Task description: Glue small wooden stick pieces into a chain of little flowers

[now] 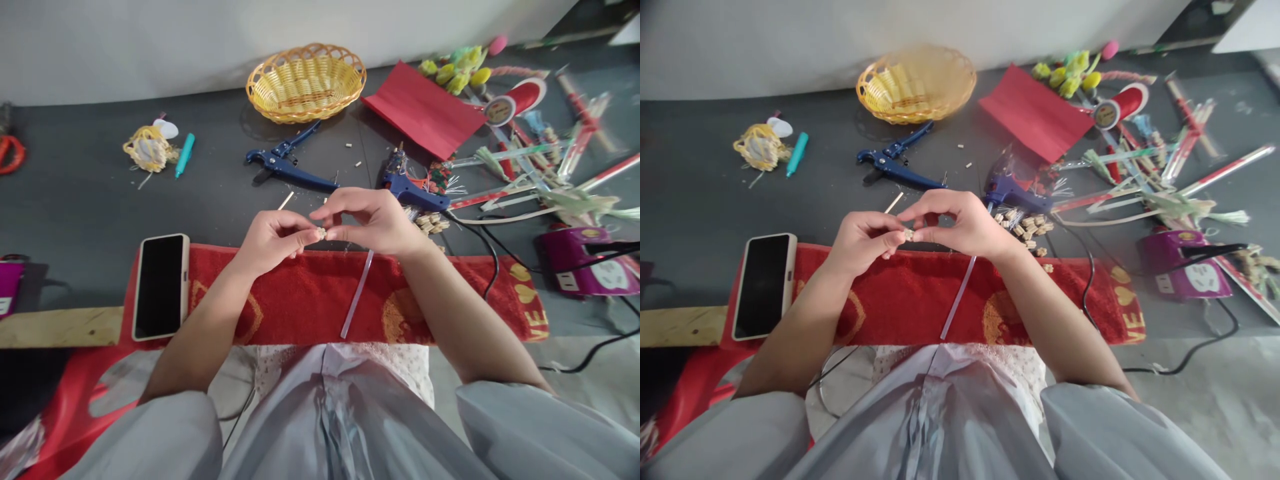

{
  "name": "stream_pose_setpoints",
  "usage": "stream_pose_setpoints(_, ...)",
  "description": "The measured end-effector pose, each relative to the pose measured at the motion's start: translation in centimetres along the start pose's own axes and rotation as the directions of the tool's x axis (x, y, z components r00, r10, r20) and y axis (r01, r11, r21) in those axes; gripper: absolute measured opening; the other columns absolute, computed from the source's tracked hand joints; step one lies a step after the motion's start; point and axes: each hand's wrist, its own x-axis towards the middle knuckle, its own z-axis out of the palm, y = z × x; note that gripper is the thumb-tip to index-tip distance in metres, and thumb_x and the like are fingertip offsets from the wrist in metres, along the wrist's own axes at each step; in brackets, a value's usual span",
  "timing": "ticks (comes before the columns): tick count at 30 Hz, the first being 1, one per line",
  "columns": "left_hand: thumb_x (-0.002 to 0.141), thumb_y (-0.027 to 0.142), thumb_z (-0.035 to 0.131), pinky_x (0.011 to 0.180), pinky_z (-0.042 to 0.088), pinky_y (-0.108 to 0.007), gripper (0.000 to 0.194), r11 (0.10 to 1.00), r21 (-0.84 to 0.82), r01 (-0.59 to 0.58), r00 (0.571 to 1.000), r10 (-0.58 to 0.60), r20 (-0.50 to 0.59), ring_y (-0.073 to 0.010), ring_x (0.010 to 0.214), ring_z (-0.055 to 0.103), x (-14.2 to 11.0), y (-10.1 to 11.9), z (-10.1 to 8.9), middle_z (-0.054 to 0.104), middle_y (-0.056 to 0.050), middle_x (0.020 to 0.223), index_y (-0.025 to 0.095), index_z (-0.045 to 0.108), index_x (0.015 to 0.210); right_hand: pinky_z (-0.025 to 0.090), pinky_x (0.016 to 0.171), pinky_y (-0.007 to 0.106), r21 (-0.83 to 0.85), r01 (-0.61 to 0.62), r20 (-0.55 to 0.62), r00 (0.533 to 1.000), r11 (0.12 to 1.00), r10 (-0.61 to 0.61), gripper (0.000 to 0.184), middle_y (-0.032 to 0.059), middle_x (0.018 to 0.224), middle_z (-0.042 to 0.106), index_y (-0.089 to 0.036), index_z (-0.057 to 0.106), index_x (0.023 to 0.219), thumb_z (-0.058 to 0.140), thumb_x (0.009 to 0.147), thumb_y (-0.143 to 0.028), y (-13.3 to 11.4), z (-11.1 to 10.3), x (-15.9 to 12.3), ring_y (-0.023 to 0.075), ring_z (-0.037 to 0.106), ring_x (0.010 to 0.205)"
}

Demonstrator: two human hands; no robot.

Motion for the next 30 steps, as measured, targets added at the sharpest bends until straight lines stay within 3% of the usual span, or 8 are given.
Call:
stream_pose_setpoints(5, 0.063, 0.061, 0.081, 0.038, 0.032, -0.019, 0.044, 0.999, 0.022, 0.028, 0.998, -0.029, 0.057, -0.0058, 0.038, 0.043, 0.0, 0.6, 0.2, 0.054, 0.001, 0.044, 0.018, 0.073, 0.065, 0.050, 0.066, 0.023, 0.025, 0.033, 0.077, 0.996, 0.999, -0.035, 0.012, 0.0035, 0.081, 0.072, -0.018, 0.077, 0.090, 0.076, 0.082, -0.027, -0.2, -0.3, 0.0, 0.0099, 0.064, 0.073)
stream_pose_setpoints(11, 0.062, 0.062, 0.081, 0.038, 0.032, -0.018, 0.047, 0.999, 0.029, 0.022, 0.996, -0.024, 0.082, -0.0051, 0.038, 0.043, 0.0, 0.9, 0.2, 0.052, 0.002, 0.043, 0.017, 0.069, 0.060, 0.051, 0.068, 0.024, -0.023, 0.020, 0.102, 0.995, 1.000, -0.018, 0.013, 0.0040, 0.082, 0.073, -0.016, 0.075, 0.089, 0.074, 0.083, -0.029, -0.5, -0.2, -0.1, 0.0103, 0.064, 0.074)
stream_pose_setpoints(19, 0.064, 0.059, 0.082, 0.038, 0.031, -0.017, 0.047, 1.000, -0.013, 0.013, 0.997, -0.011, 0.080, -0.0037, 0.038, 0.041, 0.1, 0.4, 0.2, 0.050, 0.004, 0.042, 0.015, 0.067, 0.062, 0.051, 0.068, 0.022, -0.012, 0.049, 0.047, 0.998, 0.999, -0.049, 0.014, 0.0056, 0.080, 0.072, -0.012, 0.075, 0.087, 0.073, 0.084, -0.026, -0.5, 0.1, 0.0, 0.0094, 0.065, 0.073)
stream_pose_setpoints(24, 0.071, 0.064, 0.074, 0.038, 0.033, -0.016, 0.050, 0.999, -0.051, 0.011, 0.999, -0.009, 0.039, -0.0036, 0.039, 0.040, 0.2, 0.0, 0.3, 0.048, 0.004, 0.044, 0.015, 0.069, 0.065, 0.053, 0.071, 0.023, 0.022, -0.043, -0.036, 0.998, 0.999, 0.044, 0.019, 0.0051, 0.083, 0.074, -0.013, 0.076, 0.091, 0.076, 0.081, -0.029, -0.6, 0.5, 0.1, 0.0110, 0.067, 0.077)
stream_pose_setpoints(30, 0.078, 0.063, 0.069, 0.041, 0.035, -0.017, 0.051, 0.999, -0.040, 0.002, 0.997, 0.001, 0.072, -0.0035, 0.042, 0.043, 0.2, 0.1, 0.2, 0.051, 0.002, 0.050, 0.013, 0.071, 0.069, 0.057, 0.068, 0.023, 0.149, -0.166, -0.082, 0.980, 0.975, 0.180, 0.030, 0.0056, 0.084, 0.074, -0.012, 0.074, 0.092, 0.078, 0.078, -0.039, -0.4, 1.0, 0.0, 0.0117, 0.069, 0.074)
